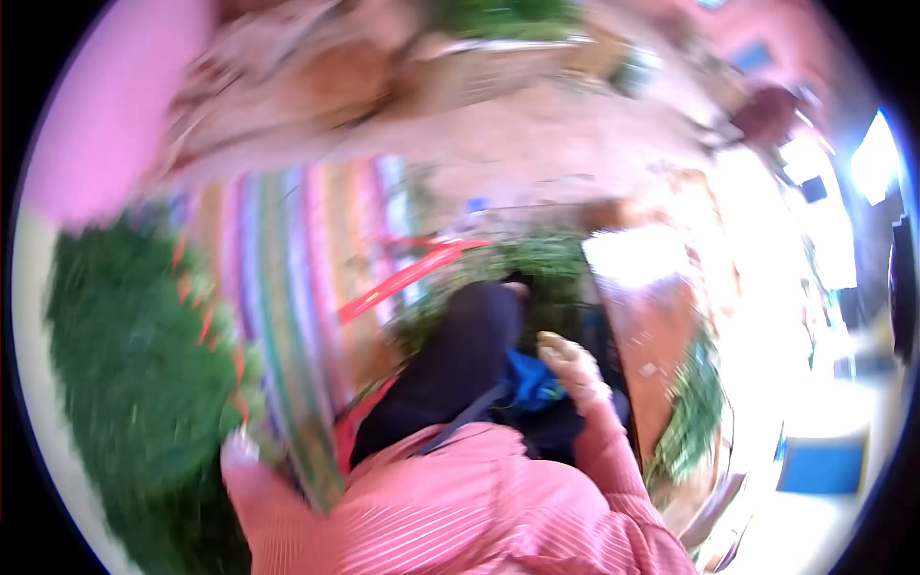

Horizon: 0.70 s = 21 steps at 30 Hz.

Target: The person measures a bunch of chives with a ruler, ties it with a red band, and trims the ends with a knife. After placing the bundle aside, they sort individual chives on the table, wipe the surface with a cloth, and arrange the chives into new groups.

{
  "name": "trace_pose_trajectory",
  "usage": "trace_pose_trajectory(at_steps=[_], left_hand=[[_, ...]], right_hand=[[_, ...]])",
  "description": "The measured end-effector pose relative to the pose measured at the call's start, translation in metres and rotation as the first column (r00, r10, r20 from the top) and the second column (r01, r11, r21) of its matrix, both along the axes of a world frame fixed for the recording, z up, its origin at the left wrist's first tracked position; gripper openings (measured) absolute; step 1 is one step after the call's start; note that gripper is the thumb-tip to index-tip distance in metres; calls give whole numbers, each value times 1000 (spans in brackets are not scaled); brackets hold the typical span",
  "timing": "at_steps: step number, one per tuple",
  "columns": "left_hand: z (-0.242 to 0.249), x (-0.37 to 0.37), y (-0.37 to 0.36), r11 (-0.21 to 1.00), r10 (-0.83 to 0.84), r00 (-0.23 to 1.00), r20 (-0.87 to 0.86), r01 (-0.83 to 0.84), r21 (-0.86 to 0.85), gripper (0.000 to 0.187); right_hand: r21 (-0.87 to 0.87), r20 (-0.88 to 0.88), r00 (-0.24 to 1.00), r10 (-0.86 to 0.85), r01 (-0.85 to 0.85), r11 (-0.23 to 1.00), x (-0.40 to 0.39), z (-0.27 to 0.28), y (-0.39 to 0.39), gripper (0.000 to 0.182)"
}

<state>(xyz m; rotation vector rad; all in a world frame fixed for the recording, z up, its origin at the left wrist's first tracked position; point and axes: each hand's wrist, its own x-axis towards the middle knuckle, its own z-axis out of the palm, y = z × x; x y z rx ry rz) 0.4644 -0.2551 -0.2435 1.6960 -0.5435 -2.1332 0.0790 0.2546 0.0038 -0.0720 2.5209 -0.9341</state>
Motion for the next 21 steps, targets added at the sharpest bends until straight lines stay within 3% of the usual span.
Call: trace_pose_trajectory(at_steps=[3,9,14,16,21], left_hand=[[12,-33,-6,994,-74,990,121,82,-66,24],[33,-52,3,962,-191,931,310,241,-130,25],[40,-54,17,906,-341,858,384,409,-110,26],[39,-50,25,864,-430,809,400,498,-78,26],[33,-43,47,636,-716,577,394,771,26,28]], right_hand=[[16,-54,997,64,-63,998,-3,-26,20,41],[-207,76,989,-127,140,968,-1,-50,36,41],[-115,27,995,-96,98,988,3,-60,49,41],[-52,-95,994,-56,52,997,6,-59,49,38],[-27,-36,999,-40,39,999,14,-35,45,44]])
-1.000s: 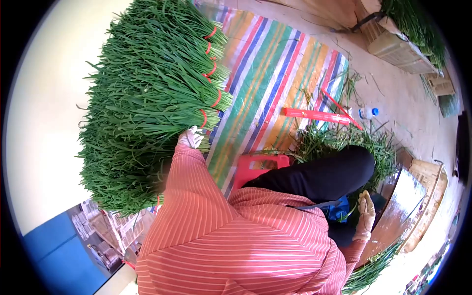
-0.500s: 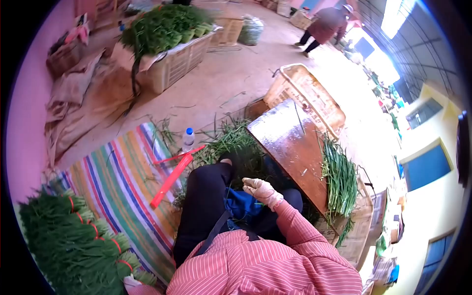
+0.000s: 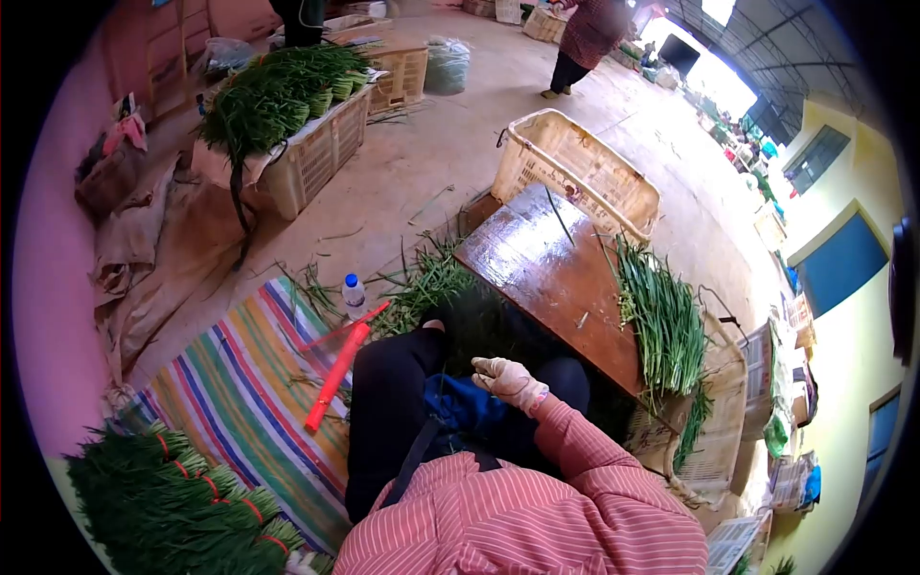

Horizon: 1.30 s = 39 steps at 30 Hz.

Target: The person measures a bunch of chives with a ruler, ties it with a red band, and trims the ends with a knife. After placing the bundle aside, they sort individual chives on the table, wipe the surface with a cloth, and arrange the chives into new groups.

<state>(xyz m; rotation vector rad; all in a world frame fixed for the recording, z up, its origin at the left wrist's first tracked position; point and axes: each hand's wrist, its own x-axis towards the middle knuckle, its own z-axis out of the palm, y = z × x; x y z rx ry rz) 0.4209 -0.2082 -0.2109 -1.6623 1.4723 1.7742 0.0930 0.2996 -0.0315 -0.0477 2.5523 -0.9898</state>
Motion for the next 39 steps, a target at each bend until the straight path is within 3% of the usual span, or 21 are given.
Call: trace_pose_trajectory(at_steps=[2,5,7,9,10,11,12,16,18,20,22,24,26,28,30,32,36,39], left_hand=[[-2,-7,12,977,-205,979,12,204,56,28],[4,-41,31,848,-524,849,-67,527,54,29],[13,-89,44,748,-663,717,-214,647,-148,30],[68,-157,68,561,-814,484,-320,516,-647,29],[134,-196,94,659,-728,591,-346,465,-592,28],[149,-225,104,715,-666,579,-471,315,-624,27],[193,-254,121,667,-701,551,-452,284,-688,28],[283,-334,189,590,-797,251,-549,130,-797,29],[307,-352,227,513,-858,108,-501,175,-841,27],[299,-368,271,663,-683,-100,-723,331,-672,26],[306,-360,325,582,-686,-76,-724,540,-608,26],[287,-355,367,315,-745,-330,-579,591,-743,27],[282,-337,406,-113,-853,-348,-390,852,-512,34],[255,-327,440,-482,-630,-769,-108,496,-722,44],[244,-337,466,-450,-655,-740,-151,543,-709,49],[237,-356,492,-351,-680,-704,-205,559,-751,45],[235,-400,559,-191,-723,-679,-122,367,-911,39],[228,-429,614,-205,-753,-658,-30,277,-939,46]], right_hand=[[-17,-9,1000,-15,15,1000,5,9,-1,43],[-16,-28,999,-16,15,1000,16,13,0,43],[-40,-74,997,-30,27,999,23,5,5,45],[-11,-114,993,-38,37,999,33,18,10,46],[33,-153,988,-28,33,999,37,22,12,47],[8,-232,972,-49,52,999,41,17,18,47],[11,-200,976,-85,89,996,45,30,22,47],[-146,-239,936,-260,230,962,68,42,45,51],[-178,-206,908,-365,332,926,85,63,56,51],[-176,-327,858,-397,358,917,97,60,77,50],[-125,-432,799,-418,406,905,108,70,102,51],[-146,-505,716,-482,479,865,117,75,130,49],[-135,-624,608,-491,535,834,116,55,170,53],[259,-542,627,-559,758,599,98,72,219,70],[490,-596,633,-494,774,402,75,60,249,89],[611,-572,609,-550,764,209,57,55,265,105],[710,-465,590,-659,694,120,40,46,285,116],[720,-482,579,-658,689,79,31,34,301,117]])
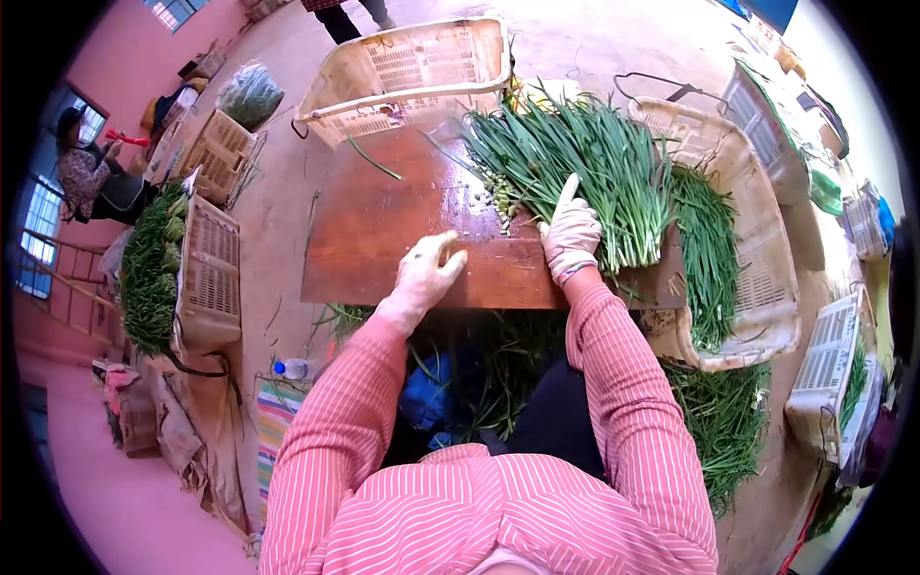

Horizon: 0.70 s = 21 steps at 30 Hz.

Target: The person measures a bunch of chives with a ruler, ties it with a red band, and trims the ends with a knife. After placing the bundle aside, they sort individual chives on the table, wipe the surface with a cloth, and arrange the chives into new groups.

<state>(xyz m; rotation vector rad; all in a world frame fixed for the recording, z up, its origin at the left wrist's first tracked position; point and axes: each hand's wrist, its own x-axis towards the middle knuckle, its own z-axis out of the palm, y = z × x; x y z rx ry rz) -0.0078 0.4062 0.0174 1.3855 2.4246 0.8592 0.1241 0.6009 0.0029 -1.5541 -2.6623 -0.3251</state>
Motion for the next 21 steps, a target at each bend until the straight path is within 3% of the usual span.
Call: trace_pose_trajectory(at_steps=[1,4,5,7,8,10,11,12,14,15,16,18,19,21], left_hand=[[-3,-7,18,999,18,1000,-22,-19,-27,50],[-38,-34,69,997,71,996,-48,-72,-13,59],[-50,-44,84,999,38,990,-135,-34,34,65],[-25,-45,109,1000,9,985,-174,-12,-16,66],[-38,-55,125,995,-3,976,-216,24,96,65],[-70,-73,157,966,14,947,-320,70,248,56],[-51,-70,163,979,-85,985,-148,110,170,48],[-60,-68,171,974,-55,955,-290,116,197,43],[-50,-56,165,920,-198,943,-266,272,281,34],[-29,-48,155,868,-381,913,-145,407,283,28],[-39,-39,152,805,-416,888,-194,459,376,25],[-46,-13,135,648,-511,822,-252,561,516,28],[-60,2,133,611,-593,767,-244,627,483,32],[-64,37,116,536,-610,758,-230,609,584,39]], right_hand=[[16,-12,1000,9,-9,1000,-2,-4,6,98],[306,-17,997,-81,82,948,-11,-42,30,55],[329,22,991,-130,116,937,-12,-48,34,64],[113,-1,997,-75,75,991,-4,-31,33,79],[213,-99,995,0,21,977,0,-26,32,44],[-44,-185,983,7,-15,999,4,-10,31,82],[-95,-218,976,-12,-9,995,4,1,27,84],[-136,-232,972,-32,0,991,4,1,27,86],[-173,-288,957,-28,-24,985,6,2,29,82],[-196,-255,966,-40,-11,981,5,3,29,83],[-171,-255,967,-24,-21,985,6,-5,33,86],[-143,-221,975,-14,-19,990,6,-10,34,90],[-133,-199,980,-17,-10,991,6,-10,34,91],[-62,-176,984,19,-30,998,8,-15,33,94]])
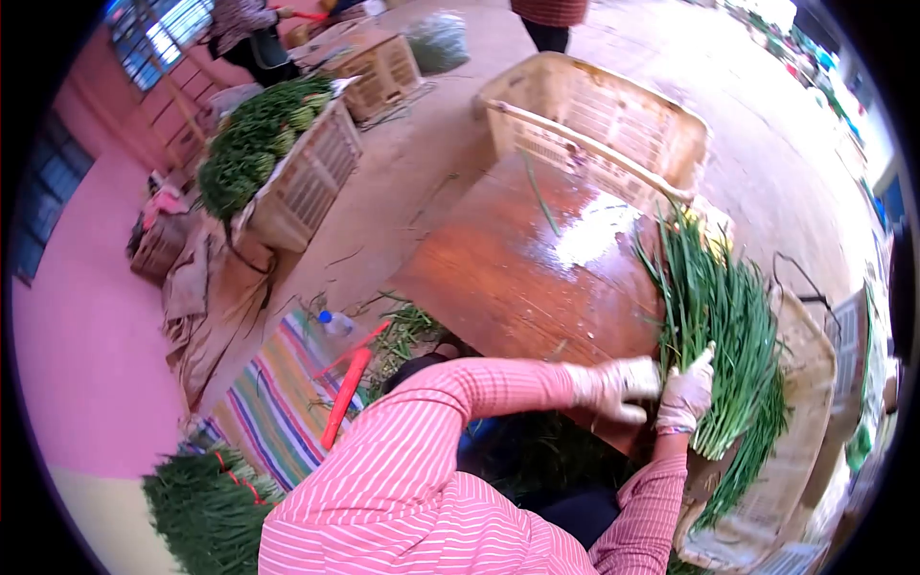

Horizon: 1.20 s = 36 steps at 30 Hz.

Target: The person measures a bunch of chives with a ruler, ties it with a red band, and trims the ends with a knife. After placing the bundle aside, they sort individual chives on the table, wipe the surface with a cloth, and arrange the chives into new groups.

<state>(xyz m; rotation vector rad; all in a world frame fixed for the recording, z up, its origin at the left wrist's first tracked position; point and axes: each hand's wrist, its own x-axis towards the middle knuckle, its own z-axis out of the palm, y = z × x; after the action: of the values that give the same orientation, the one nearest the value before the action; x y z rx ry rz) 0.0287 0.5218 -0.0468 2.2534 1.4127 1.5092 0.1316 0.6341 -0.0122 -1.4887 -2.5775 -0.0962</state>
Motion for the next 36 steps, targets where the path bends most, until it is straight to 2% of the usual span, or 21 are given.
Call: trace_pose_trajectory(at_steps=[1,2,3,4,6,8,10,12,13,14,16,19,22,24,25,26,28,30,32,33,36], left_hand=[[2,17,-8,996,-84,994,66,86,-32,43],[-8,31,-11,983,-167,986,23,168,-72,44],[-12,51,-20,981,-192,978,75,190,38,45],[-16,64,-32,968,-209,977,34,212,-137,45],[-14,83,-47,889,-339,939,55,339,-308,45],[27,80,-79,809,-313,949,29,282,-515,44],[47,74,-99,775,-256,963,-80,155,-613,40],[64,58,-124,840,-99,994,41,106,-532,35],[54,50,-132,945,19,996,90,12,-327,31],[45,42,-139,934,108,983,148,-49,-354,32],[57,26,-148,661,211,972,-106,-222,-717,36],[52,22,-152,711,284,958,45,-178,-680,37],[52,20,-149,670,293,956,-15,-217,-711,39],[56,19,-147,660,269,963,-23,-202,-723,39],[57,18,-146,650,278,960,-24,-206,-731,39],[57,17,-145,639,288,957,-25,-211,-740,39],[50,15,-142,650,270,963,-16,-194,-735,39],[49,13,-144,630,267,964,-8,-181,-755,38],[50,9,-145,607,265,964,-18,-182,-774,39],[51,7,-146,586,298,954,-2,-185,-789,40],[51,4,-143,561,410,911,50,-209,-801,41]], right_hand=[[4,2,1000,1,-1,1000,0,2,-2,94],[7,-8,1000,20,-20,1000,2,-2,1,94],[11,-10,999,30,-30,999,3,-4,2,95],[18,-11,999,42,-41,999,3,-4,4,95],[6,15,1000,23,-24,1000,2,-2,2,96],[-35,-2,999,45,-45,998,2,5,-4,94],[-1,34,999,41,-41,999,2,8,-11,97],[108,192,981,2,-23,994,-1,2,-16,107],[171,191,981,18,-52,984,2,-12,-10,110],[233,194,980,33,-78,969,3,-21,-2,113],[177,220,975,-7,-33,984,-5,-16,-3,114],[-88,105,994,-9,19,996,-12,-1,-18,104],[-167,86,996,16,-2,986,-22,5,-41,98],[-137,106,991,77,-62,989,-31,3,-62,97],[77,121,979,162,-172,982,-33,-14,-68,109],[-6,156,976,154,-155,988,-38,-24,-70,108],[9,138,965,224,-228,974,-40,-15,-86,108],[-44,96,974,205,-202,978,-39,-7,-88,111],[140,71,960,272,-280,950,-33,11,-92,114],[41,87,978,191,-195,980,-34,18,-94,116],[-93,151,974,170,-158,983,-41,11,-93,116]])
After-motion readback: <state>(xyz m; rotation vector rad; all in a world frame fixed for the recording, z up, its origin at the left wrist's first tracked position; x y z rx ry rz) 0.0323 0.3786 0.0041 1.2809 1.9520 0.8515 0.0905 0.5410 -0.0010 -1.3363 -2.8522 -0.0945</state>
